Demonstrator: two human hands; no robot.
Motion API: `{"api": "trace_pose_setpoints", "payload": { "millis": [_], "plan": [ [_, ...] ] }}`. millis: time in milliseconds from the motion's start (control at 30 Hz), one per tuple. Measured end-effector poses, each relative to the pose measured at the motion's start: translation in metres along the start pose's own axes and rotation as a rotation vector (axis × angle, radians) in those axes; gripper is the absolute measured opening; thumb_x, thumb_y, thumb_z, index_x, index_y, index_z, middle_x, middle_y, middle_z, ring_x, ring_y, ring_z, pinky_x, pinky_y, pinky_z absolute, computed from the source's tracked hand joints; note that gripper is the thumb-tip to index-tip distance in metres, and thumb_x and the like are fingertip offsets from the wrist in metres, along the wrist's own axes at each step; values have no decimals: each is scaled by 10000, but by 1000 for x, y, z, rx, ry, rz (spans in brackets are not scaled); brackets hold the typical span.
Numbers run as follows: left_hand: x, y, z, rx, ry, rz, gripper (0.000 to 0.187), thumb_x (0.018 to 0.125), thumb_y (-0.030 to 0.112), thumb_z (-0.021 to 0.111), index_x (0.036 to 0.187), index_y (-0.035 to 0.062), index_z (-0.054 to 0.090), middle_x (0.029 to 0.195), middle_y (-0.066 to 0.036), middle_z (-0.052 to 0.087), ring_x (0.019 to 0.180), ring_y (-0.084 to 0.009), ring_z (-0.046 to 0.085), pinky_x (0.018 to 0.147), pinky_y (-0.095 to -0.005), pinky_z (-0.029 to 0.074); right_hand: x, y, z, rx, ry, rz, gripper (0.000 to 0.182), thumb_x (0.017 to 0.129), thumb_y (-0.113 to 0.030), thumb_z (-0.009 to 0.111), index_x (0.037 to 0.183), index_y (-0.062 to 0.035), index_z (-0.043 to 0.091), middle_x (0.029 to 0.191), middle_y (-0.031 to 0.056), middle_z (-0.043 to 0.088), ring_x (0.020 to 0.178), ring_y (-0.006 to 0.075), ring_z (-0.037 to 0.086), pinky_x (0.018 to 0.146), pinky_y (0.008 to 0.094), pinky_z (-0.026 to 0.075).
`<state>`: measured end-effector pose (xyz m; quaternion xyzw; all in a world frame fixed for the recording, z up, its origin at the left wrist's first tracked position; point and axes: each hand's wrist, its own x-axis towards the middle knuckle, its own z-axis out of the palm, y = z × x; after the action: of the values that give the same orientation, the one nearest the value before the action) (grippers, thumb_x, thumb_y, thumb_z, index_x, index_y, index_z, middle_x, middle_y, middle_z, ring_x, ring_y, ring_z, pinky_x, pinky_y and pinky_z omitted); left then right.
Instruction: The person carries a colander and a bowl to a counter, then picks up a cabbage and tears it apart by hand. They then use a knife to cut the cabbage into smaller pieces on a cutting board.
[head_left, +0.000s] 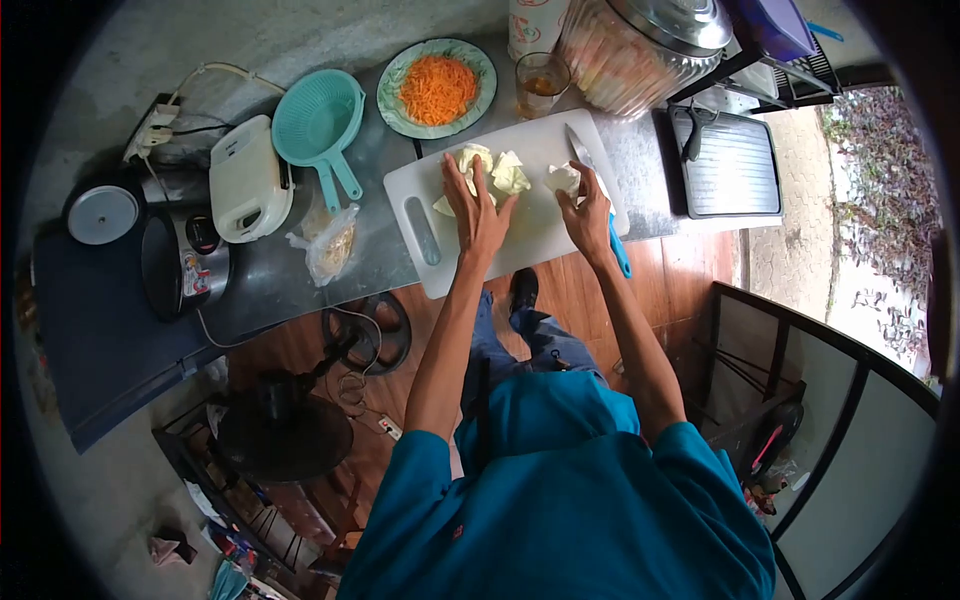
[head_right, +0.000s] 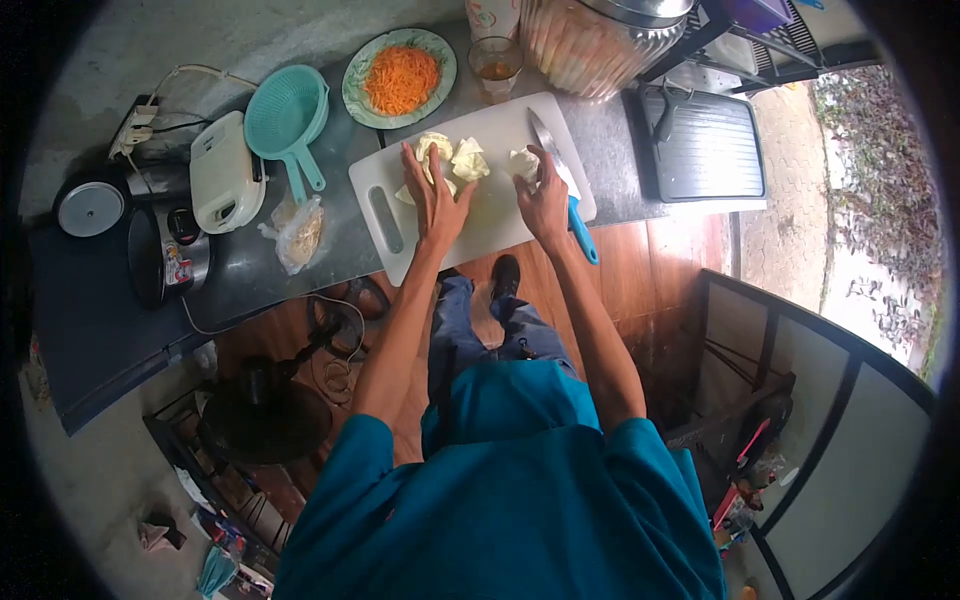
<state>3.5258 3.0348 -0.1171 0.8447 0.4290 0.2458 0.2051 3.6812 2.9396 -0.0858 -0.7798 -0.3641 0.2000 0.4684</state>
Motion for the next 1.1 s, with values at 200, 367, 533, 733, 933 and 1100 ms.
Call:
{"api": "trace_pose_setpoints", "payload": {
  "millis": [200,367,533,733,933,1100],
  "plan": [
    [27,2,15,11,5,35,965,769,272,797,1510,80,210,1567,-284,11,1430,-492,131,1124,-624,209,-2,8,-20,14,-53,24,499,833,-48,656,1310,-35,512,886,117,667,786,155,629,685,286,485],
    [26,0,4,21,-37,6,906,782,304,781,1509,139,267,1583,-216,110,1436,-446,182,1107,-617,251,-12,11,-40,121,-64,213,527,804,-72,629,1317,-56,511,917,171,685,832,218,681,762,331,518],
    [42,-13,19,-33,17,210,678,796,306,757,1385,110,483,1438,-174,391,1317,-408,373,1077,-522,338,-19,17,-52,235,-30,211,515,825,-94,621,1323,-41,503,924,166,688,800,200,677,715,325,522],
    [40,6,44,-117,-91,445,545,823,290,729,1306,103,557,1369,-155,458,1280,-346,422,1058,-459,378,-24,30,-62,363,52,188,504,872,-101,635,1345,-28,475,955,167,694,812,179,668,700,305,529],
    [57,26,55,-118,-144,464,578,821,321,730,1328,114,544,1414,-147,420,1316,-359,382,1084,-482,332,-25,19,-71,430,29,169,543,878,-87,636,1369,-2,421,966,163,690,836,180,662,731,306,526],
    [51,41,21,-74,-71,374,672,860,390,685,1406,81,443,1502,-175,317,1394,-366,279,1103,-508,267,-30,-12,-65,602,-57,169,660,851,-25,675,1413,-25,330,962,157,672,843,171,643,773,302,506]
  ]
}}
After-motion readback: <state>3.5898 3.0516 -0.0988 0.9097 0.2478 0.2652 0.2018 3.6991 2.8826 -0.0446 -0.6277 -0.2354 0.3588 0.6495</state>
